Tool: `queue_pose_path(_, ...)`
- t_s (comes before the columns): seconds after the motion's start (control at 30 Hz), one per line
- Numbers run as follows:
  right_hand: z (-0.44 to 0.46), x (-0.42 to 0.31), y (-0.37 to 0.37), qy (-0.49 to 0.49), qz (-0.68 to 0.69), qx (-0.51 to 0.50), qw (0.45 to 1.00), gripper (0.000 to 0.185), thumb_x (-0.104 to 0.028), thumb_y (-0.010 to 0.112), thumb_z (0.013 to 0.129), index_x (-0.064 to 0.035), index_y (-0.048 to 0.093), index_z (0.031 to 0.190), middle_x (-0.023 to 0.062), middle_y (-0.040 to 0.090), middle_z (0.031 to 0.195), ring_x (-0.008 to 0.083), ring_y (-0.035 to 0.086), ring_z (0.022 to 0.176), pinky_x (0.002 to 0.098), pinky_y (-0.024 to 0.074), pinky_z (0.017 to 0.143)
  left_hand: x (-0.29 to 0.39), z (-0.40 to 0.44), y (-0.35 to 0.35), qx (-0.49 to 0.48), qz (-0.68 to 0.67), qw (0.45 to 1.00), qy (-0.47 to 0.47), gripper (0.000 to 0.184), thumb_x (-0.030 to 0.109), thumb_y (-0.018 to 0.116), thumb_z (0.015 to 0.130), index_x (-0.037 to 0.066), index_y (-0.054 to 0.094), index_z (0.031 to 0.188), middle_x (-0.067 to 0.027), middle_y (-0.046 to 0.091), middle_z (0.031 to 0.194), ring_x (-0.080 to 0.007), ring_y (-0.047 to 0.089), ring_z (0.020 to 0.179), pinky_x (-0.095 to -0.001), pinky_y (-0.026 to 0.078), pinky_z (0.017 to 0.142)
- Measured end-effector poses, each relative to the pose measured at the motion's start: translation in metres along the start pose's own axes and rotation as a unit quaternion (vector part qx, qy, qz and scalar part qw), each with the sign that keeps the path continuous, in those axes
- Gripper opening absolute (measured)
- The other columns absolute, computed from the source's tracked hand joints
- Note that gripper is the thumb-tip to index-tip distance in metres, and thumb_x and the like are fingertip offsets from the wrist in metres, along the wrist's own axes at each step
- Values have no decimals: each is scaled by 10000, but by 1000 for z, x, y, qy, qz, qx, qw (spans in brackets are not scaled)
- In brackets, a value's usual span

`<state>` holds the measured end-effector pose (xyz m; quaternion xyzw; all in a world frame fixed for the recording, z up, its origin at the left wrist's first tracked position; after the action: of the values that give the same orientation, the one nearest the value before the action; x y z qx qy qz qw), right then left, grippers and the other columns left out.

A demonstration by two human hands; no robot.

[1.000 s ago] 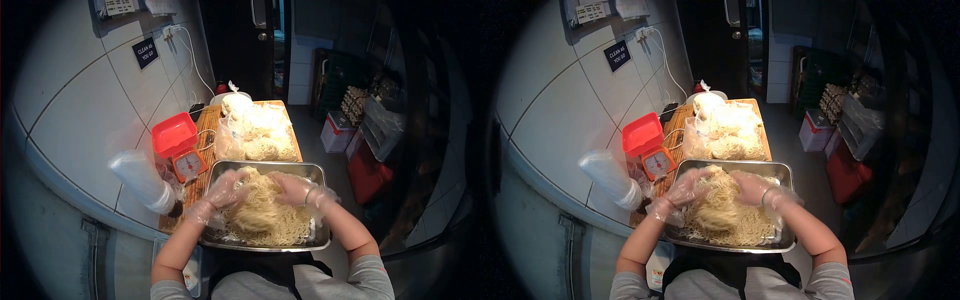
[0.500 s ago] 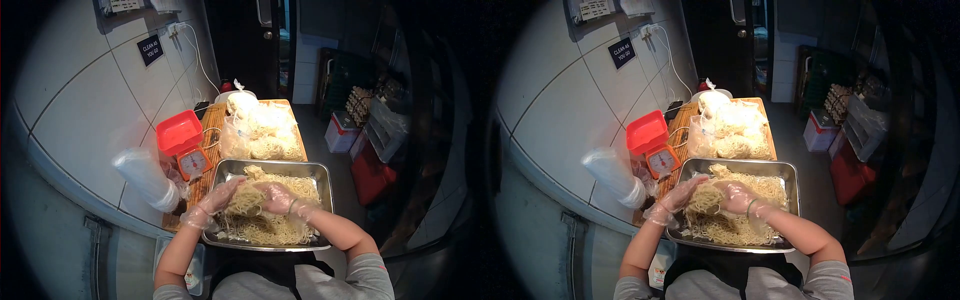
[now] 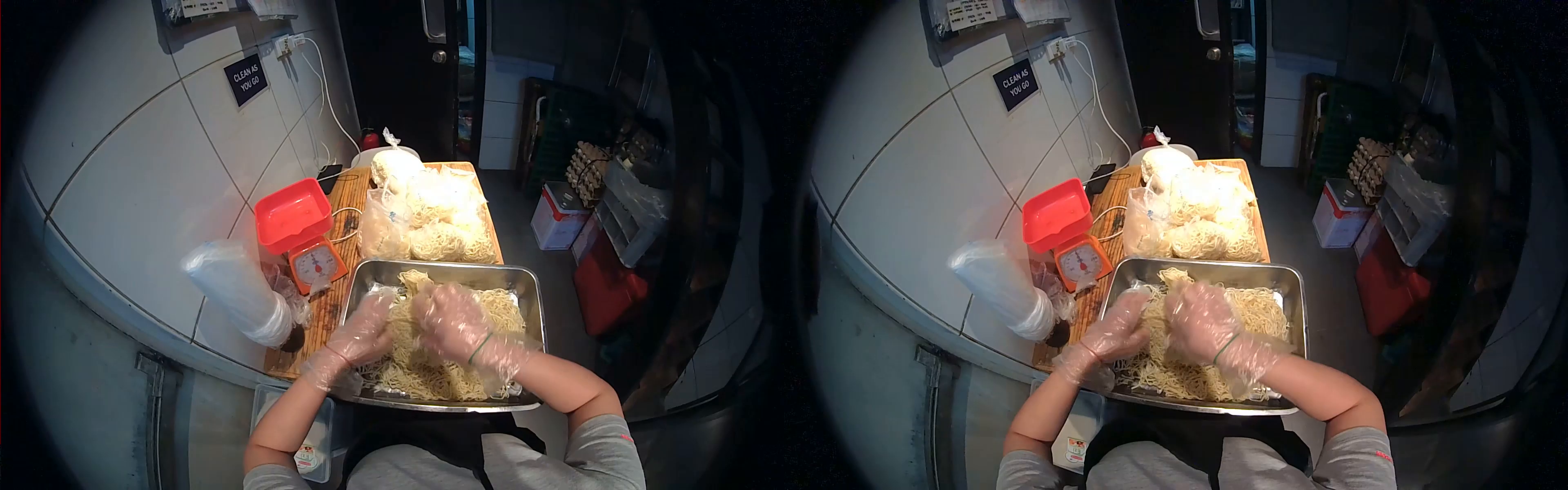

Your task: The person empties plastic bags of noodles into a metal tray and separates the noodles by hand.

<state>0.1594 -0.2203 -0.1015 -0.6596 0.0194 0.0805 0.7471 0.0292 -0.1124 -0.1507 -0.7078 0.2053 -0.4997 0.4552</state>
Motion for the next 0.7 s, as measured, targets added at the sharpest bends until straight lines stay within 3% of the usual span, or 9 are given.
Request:
queue_pose_path(0.03, 1, -7, 4, -16, 12, -35, 999, 506, -351, 732, 795, -36, 551, 1147, 220, 605, 1066, 393, 603, 959, 473, 485, 852, 8, 4, 2, -8, 31, 999, 41, 931, 321, 728, 787, 6, 235, 1511, -301, 399, 1442, -413, 363, 1390, -448, 355, 1111)
queue_pose_path(0.07, -5, -12, 22, -9, 36, -16, 999, 539, -254, 733, 768, 5, 523, 1191, 232, 599, 1066, 383, 594, 962, 472, 483, 851, 15, 1, 16, -41, -40, 994, 90, 1011, 324, 752, 723, -47, 213, 1494, -322, 258, 1512, -443, 213, 1451, -451, 288, 1157)
queue_pose_path(0.2, -8, 6, 57, -44, 51, 78, 995, 655, -118, 702, 751, 9, 462, 1348, 228, 617, 1023, 398, 617, 916, 470, 503, 795, 24, 5, 50, 169, 189, 965, 68, 875, 251, 782, 699, -18, 344, 1407, -272, 421, 1337, -426, 400, 1279, -454, 333, 1114)
queue_pose_path(0.3, -2, 34, 39, -8, 180, 50, 982, 407, -124, 641, 814, -25, 563, 1201, 210, 658, 952, 386, 641, 902, 466, 513, 801, 16, 22, 35, 82, 24, 994, 63, 873, 252, 790, 688, -17, 364, 1402, -273, 467, 1300, -416, 452, 1237, -449, 371, 1085)
queue_pose_path(0.33, -1, 43, 31, 13, 224, 82, 971, 282, -142, 671, 798, -48, 632, 1061, 202, 664, 876, 380, 648, 862, 465, 514, 772, 18, 19, 26, 110, -7, 990, 87, 771, 234, 779, 700, 13, 434, 1354, -233, 530, 1232, -406, 512, 1159, -444, 422, 1028)
queue_pose_path(0.47, -11, 51, -11, 58, 233, 140, 961, 236, -249, 726, 788, -38, 675, 879, 173, 665, 790, 386, 650, 767, 467, 511, 727, 34, 13, 2, 82, 9, 990, 117, 761, 253, 808, 725, 54, 437, 1359, -198, 543, 1225, -390, 540, 1135, -441, 455, 984)
queue_pose_path(0.57, -9, 55, -21, 38, 303, 132, 943, 227, -217, 747, 804, -29, 693, 918, 165, 673, 846, 303, 669, 793, 413, 507, 717, 50, 7, -15, 142, 55, 976, 157, 626, 320, 797, 749, 85, 539, 1269, -163, 618, 1107, -377, 599, 1020, -449, 492, 876)
queue_pose_path(0.6, -9, 61, -20, 36, 329, 96, 939, 299, -222, 762, 816, -26, 669, 1022, 134, 678, 967, 257, 665, 912, 398, 515, 801, 54, 10, -20, 150, 60, 972, 168, 567, 347, 786, 760, 88, 579, 1220, -156, 640, 1054, -376, 616, 972, -451, 500, 832)
queue_pose_path(0.7, -10, 60, -24, 37, 432, 124, 893, 533, -314, 811, 754, -62, 617, 1182, 172, 667, 1124, 304, 633, 1094, 399, 491, 946, 73, 9, -40, 175, 58, 967, 178, 408, 430, 719, 813, 97, 660, 1041, -143, 667, 890, -378, 636, 828, -460, 500, 723)
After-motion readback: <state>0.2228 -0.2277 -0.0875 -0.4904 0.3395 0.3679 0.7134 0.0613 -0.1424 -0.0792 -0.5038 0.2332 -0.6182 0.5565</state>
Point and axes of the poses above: each hand's wrist, its own z-axis towards the middle knuckle, its own y-axis out of the palm, x = y × z, the point moved 5 cm from there along z, towards the middle knuckle
